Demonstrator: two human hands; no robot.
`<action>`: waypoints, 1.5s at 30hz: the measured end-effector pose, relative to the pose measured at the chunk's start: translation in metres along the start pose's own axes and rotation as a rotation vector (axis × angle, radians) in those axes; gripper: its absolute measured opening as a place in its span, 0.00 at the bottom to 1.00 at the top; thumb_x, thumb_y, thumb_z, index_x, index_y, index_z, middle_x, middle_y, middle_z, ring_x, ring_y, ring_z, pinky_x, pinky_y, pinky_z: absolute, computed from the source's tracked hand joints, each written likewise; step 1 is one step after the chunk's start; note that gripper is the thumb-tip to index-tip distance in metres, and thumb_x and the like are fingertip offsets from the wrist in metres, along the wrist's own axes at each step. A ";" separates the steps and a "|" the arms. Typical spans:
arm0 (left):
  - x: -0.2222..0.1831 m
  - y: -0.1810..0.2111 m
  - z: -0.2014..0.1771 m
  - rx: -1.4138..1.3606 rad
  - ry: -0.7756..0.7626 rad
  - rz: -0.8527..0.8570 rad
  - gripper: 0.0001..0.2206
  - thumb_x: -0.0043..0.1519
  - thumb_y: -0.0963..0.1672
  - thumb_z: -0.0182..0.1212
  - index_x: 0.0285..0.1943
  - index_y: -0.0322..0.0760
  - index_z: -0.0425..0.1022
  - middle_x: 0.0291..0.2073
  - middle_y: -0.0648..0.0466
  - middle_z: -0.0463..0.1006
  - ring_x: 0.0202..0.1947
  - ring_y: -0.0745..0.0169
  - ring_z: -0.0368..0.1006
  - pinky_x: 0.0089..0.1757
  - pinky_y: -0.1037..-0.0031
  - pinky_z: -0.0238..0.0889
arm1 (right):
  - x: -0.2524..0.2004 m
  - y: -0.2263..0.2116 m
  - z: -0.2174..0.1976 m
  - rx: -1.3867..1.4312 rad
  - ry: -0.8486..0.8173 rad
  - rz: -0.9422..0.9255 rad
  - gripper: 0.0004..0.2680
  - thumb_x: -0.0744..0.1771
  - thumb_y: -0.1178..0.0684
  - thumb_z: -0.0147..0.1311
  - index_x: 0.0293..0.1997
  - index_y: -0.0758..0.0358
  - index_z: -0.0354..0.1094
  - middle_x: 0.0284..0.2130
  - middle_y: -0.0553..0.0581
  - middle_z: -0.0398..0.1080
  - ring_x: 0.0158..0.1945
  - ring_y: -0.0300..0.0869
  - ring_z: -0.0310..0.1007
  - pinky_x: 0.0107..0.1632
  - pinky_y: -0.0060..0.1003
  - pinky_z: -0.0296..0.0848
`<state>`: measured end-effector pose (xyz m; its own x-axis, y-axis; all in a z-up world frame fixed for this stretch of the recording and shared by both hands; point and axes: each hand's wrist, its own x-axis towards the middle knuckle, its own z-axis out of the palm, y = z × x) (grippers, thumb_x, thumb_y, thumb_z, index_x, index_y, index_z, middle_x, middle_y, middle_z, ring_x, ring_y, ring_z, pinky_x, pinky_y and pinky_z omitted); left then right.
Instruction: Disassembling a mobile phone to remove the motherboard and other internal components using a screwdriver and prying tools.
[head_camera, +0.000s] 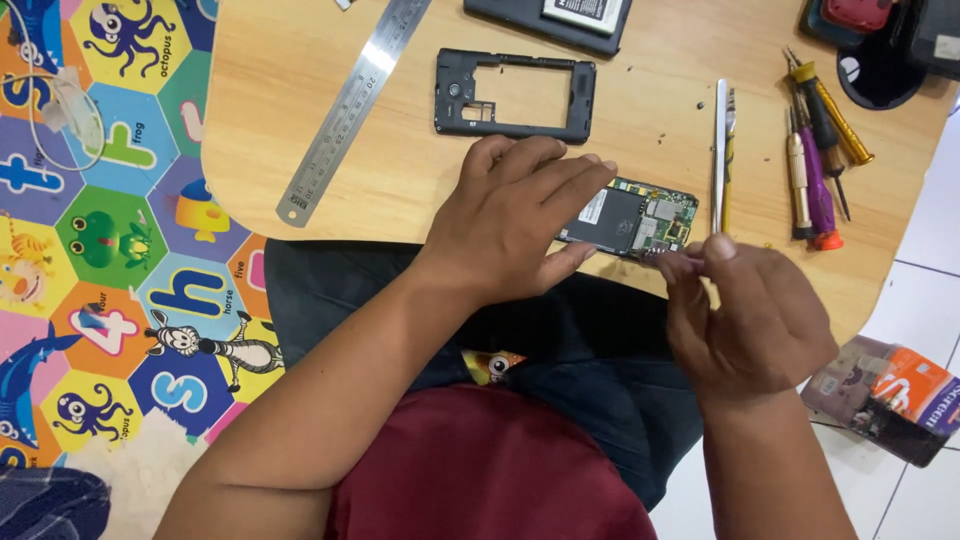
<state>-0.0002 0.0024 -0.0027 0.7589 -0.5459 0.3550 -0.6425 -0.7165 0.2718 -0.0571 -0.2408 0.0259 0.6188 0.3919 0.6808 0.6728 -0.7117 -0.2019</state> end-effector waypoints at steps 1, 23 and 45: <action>-0.001 0.000 0.000 0.000 0.001 -0.002 0.33 0.56 0.54 0.74 0.69 0.47 0.69 0.62 0.61 0.77 0.63 0.56 0.67 0.58 0.61 0.50 | 0.000 -0.002 0.002 0.001 -0.001 -0.002 0.13 0.73 0.66 0.63 0.62 0.72 0.63 0.34 0.73 0.76 0.33 0.60 0.75 0.42 0.52 0.76; 0.001 -0.002 0.002 -0.010 0.041 0.017 0.31 0.57 0.56 0.69 0.68 0.46 0.70 0.58 0.60 0.79 0.61 0.55 0.67 0.54 0.60 0.52 | -0.006 -0.003 0.011 0.120 0.054 0.002 0.15 0.71 0.70 0.58 0.64 0.73 0.59 0.43 0.79 0.74 0.42 0.64 0.79 0.46 0.53 0.80; 0.001 -0.002 0.001 -0.047 0.061 0.024 0.29 0.57 0.55 0.68 0.67 0.45 0.71 0.57 0.58 0.79 0.60 0.53 0.68 0.54 0.59 0.53 | -0.016 -0.011 0.014 0.291 0.050 0.241 0.21 0.72 0.74 0.47 0.75 0.67 0.47 0.54 0.85 0.69 0.50 0.64 0.80 0.54 0.52 0.83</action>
<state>0.0021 0.0027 -0.0042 0.7363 -0.5344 0.4151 -0.6659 -0.6813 0.3040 -0.0685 -0.2316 0.0078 0.7578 0.1988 0.6215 0.6016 -0.5819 -0.5473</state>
